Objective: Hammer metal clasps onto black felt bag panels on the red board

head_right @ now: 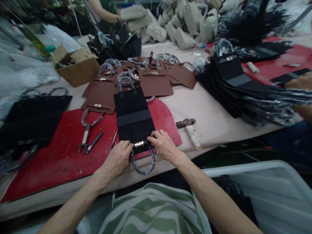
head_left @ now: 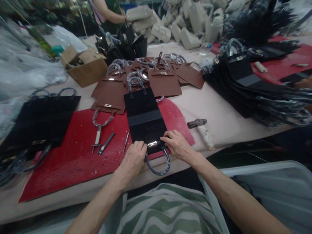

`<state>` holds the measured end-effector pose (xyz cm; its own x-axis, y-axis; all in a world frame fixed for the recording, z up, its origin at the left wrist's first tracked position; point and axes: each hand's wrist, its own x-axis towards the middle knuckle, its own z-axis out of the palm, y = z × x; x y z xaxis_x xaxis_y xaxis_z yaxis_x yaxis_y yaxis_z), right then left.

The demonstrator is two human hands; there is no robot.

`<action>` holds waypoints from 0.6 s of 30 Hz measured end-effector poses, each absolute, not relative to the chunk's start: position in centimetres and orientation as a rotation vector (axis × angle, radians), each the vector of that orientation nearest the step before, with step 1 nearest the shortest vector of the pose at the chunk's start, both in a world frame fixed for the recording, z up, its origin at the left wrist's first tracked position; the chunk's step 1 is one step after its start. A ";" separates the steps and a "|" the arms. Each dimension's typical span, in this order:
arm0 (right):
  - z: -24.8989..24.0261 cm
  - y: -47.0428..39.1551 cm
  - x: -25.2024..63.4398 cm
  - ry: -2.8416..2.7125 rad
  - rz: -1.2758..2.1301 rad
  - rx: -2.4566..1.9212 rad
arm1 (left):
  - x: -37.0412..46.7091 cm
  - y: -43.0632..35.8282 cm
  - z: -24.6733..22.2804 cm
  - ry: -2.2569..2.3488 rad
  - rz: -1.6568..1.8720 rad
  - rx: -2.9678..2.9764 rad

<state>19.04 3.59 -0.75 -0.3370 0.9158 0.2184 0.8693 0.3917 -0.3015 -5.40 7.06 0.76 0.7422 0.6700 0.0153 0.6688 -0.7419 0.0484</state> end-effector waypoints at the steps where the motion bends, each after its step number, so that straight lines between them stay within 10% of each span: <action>1: -0.5 3.7 19.1 -2.393 0.141 -1.533 | -5.4 6.9 0.7 1.084 0.012 2.932; 8: -0.5 3.9 19.2 -2.567 0.057 -1.451 | -4.9 6.7 0.6 0.993 -0.078 3.114; 18: -2.1 4.0 20.9 -2.283 0.346 -1.191 | -9.6 7.9 -2.8 0.692 0.771 2.845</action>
